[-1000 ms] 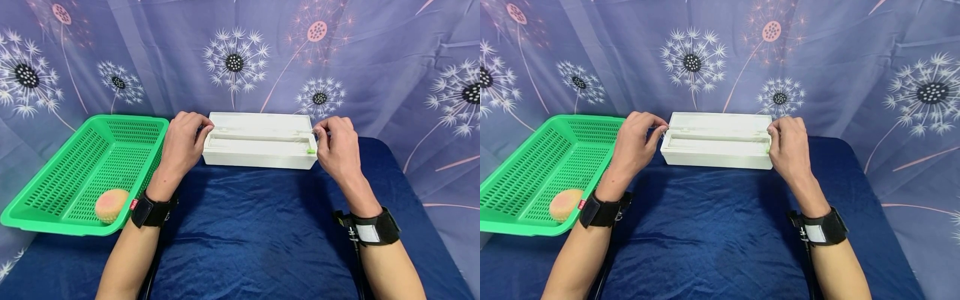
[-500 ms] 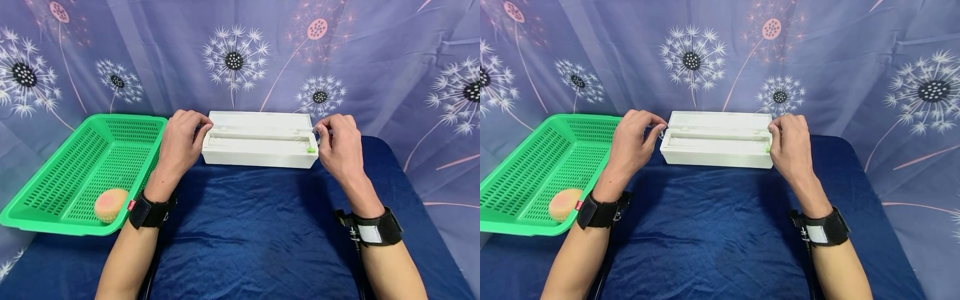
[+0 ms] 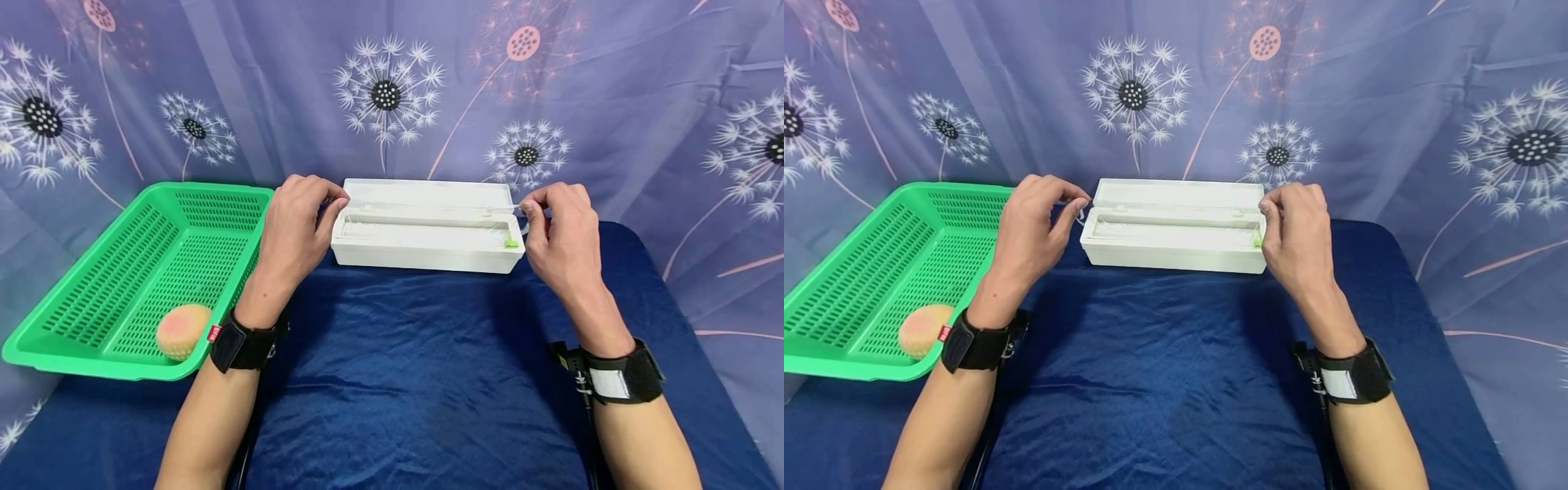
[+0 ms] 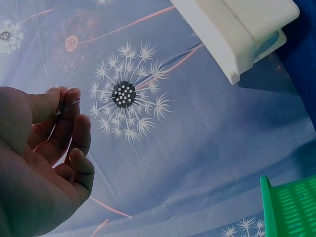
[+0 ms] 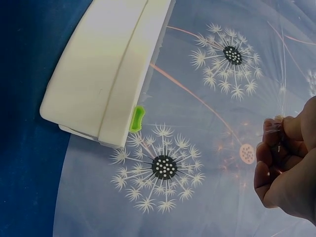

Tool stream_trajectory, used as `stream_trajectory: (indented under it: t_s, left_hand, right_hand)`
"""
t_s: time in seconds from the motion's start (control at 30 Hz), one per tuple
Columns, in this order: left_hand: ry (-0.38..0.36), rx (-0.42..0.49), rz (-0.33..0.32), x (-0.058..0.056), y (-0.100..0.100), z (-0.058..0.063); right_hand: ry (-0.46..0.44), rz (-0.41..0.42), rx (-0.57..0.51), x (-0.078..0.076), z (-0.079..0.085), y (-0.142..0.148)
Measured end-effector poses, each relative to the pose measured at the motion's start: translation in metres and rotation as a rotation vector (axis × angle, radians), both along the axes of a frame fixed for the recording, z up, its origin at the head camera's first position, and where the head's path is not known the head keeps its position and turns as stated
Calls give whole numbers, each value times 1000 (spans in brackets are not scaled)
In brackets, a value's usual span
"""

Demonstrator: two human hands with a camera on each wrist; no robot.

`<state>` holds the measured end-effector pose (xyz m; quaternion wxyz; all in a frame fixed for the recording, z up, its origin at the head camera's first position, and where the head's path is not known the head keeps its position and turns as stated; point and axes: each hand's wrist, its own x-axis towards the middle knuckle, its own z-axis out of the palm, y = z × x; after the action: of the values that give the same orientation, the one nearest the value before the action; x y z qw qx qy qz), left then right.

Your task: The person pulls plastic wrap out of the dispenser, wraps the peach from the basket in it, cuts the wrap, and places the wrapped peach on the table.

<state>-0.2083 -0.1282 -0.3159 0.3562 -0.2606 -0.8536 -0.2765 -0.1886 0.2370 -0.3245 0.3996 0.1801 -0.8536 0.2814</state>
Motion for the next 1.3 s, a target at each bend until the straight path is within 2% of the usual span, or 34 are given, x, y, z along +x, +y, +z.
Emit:
stream_trajectory:
  t_s: [0.67, 0.9, 1.3]
  left_hand:
    - [11, -2, -1, 3, 1, 6]
    - [19, 2, 7, 6, 1, 7]
    - [32, 17, 5, 10, 0, 11]
  right_hand:
    - [10, 3, -12, 5, 5, 3]
    - [18, 14, 15, 6, 7, 3]
    - [45, 3, -25, 8, 10, 1]
